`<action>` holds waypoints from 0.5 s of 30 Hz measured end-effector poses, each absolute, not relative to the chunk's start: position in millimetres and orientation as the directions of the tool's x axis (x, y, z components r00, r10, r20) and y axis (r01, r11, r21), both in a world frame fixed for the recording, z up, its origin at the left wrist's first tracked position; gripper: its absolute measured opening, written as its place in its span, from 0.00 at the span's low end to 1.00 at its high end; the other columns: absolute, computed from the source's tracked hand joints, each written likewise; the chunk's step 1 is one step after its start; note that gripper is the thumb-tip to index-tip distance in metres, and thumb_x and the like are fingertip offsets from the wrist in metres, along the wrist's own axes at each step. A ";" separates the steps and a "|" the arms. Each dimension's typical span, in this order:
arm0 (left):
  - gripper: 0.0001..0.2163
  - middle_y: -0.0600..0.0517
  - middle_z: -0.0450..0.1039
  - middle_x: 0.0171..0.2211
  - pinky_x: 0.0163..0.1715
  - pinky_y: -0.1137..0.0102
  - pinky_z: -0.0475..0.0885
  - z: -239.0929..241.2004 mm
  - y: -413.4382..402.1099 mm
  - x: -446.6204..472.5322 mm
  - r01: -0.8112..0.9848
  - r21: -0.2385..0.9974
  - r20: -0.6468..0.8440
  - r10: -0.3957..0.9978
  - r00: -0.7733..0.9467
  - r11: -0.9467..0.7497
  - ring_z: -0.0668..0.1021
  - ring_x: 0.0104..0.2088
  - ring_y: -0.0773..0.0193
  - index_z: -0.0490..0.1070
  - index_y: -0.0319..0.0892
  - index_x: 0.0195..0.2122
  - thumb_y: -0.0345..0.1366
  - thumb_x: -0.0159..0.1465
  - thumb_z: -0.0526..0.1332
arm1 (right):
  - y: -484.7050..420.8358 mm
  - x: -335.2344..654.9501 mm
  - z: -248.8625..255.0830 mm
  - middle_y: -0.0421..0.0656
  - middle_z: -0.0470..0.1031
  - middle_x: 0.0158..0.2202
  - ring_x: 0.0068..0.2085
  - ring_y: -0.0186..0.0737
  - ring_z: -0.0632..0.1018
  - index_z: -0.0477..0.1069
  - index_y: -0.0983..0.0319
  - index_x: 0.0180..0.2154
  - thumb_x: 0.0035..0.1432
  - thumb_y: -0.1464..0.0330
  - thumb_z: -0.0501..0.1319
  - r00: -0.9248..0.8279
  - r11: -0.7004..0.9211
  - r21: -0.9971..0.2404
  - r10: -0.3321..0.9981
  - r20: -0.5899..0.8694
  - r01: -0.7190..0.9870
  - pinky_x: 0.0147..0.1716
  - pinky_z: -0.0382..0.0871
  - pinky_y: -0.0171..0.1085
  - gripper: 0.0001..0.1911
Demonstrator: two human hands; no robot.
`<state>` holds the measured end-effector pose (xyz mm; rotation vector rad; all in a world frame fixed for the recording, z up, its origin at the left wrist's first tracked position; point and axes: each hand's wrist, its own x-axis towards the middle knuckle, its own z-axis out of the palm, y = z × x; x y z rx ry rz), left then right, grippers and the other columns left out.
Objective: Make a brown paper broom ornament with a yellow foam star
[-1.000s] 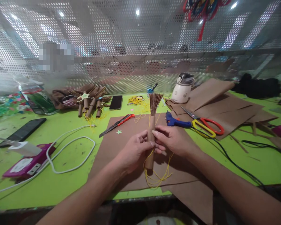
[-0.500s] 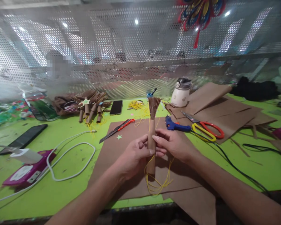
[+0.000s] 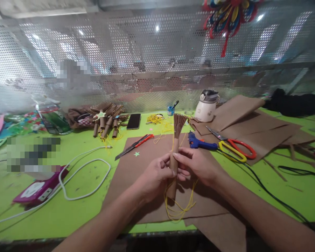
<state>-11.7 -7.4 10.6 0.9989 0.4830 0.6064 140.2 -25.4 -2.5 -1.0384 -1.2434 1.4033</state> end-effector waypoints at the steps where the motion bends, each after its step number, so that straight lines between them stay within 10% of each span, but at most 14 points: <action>1: 0.15 0.44 0.75 0.33 0.35 0.70 0.71 11.7 -7.6 -11.2 -0.252 0.881 -0.101 0.678 0.728 0.401 0.77 0.31 0.64 0.69 0.35 0.43 0.25 0.53 0.61 | -25.4 140.3 -3.4 0.33 0.64 0.19 0.17 0.25 0.63 0.69 0.64 0.34 0.56 0.58 0.61 -0.196 -0.021 -0.991 0.981 0.005 -0.129 0.16 0.57 0.28 0.14; 15: 0.14 0.45 0.74 0.34 0.35 0.71 0.70 8.5 -7.7 -10.2 -0.249 0.882 -0.092 0.665 0.742 0.400 0.76 0.31 0.66 0.70 0.36 0.44 0.24 0.55 0.58 | -22.4 138.1 -11.8 0.31 0.58 0.16 0.14 0.27 0.64 0.63 0.63 0.28 0.58 0.55 0.58 -0.164 -0.012 -0.978 0.986 0.022 -0.206 0.15 0.62 0.30 0.17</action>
